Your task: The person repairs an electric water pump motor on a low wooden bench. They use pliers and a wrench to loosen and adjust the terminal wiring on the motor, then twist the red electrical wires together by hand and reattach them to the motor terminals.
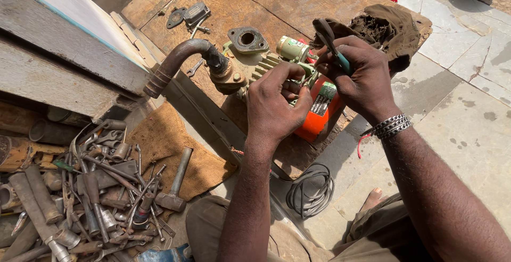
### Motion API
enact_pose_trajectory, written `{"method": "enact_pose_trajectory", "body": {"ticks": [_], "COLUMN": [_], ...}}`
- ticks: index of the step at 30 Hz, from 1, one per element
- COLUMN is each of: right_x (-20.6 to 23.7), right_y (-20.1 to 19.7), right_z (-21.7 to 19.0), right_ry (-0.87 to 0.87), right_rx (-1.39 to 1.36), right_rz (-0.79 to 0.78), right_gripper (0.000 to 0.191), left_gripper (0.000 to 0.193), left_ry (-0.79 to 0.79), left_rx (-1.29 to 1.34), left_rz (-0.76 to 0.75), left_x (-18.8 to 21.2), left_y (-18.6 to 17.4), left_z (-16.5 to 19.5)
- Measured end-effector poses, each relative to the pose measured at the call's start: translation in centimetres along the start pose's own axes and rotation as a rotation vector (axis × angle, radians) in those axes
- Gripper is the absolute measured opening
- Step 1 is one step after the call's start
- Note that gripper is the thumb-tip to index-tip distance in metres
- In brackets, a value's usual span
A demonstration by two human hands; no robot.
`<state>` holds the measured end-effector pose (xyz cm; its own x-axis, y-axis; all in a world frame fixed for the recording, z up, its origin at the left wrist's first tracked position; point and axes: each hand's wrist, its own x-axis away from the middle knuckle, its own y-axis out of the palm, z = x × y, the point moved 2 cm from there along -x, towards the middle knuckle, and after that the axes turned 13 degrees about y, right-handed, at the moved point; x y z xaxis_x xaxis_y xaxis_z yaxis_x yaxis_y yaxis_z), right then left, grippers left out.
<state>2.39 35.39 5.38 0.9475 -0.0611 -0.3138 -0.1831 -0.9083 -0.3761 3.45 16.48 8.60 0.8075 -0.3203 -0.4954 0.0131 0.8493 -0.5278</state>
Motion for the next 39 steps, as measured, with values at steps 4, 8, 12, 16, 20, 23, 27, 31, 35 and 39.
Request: {"method": "enact_pose_trajectory", "body": {"ticks": [4, 8, 12, 16, 20, 23, 27, 31, 35, 39], "right_x": [0.2, 0.0, 0.0, 0.2, 0.8, 2.0, 3.0, 2.8, 2.6, 2.8], "right_y": [-0.4, -0.6, -0.3, -0.3, -1.7, -3.3, -2.9, -1.9, -1.0, -0.9], "right_z": [0.1, 0.3, 0.6, 0.2, -0.2, 0.2, 1.5, 2.1, 1.4, 1.1], "right_ry": [-0.012, -0.034, 0.002, 0.027, 0.136, 0.187, 0.032, 0.055, 0.022, -0.006], "right_rx": [0.065, 0.066, 0.025, 0.058, 0.097, 0.516, 0.683, 0.706, 0.722, 0.747], "right_rz": [0.017, 0.001, -0.008, 0.018, -0.04, -0.099, -0.179, -0.233, -0.19, -0.144], "right_gripper": [0.013, 0.01, 0.012, 0.015, 0.03, 0.052, 0.063, 0.072, 0.048, 0.041], "left_gripper": [0.051, 0.026, 0.015, 0.014, 0.012, 0.012, 0.012, 0.012, 0.012, 0.013], "left_ry": [-0.004, 0.13, 0.131, 0.164, 0.063, 0.024, -0.009, -0.022, 0.021, 0.016], "left_rx": [-0.089, -0.143, -0.16, -0.168, -0.041, -0.049, -0.037, -0.003, -0.005, -0.027], "left_rz": [-0.036, 0.083, 0.048, 0.067, 0.143, 0.156, 0.155, 0.137, 0.123, 0.113], "left_x": [-0.5, -0.6, 0.0, 0.1, -0.1, -0.2, -0.2, -0.2, -0.2, -0.1], "left_y": [1.2, 1.9, 1.7, 1.6, 1.3, 1.3, 1.4, 1.5, 1.4, 1.6], "left_z": [0.5, -0.2, -1.4, -1.6, -1.8, -1.8, -1.9, -1.9, -1.9, -2.1]}}
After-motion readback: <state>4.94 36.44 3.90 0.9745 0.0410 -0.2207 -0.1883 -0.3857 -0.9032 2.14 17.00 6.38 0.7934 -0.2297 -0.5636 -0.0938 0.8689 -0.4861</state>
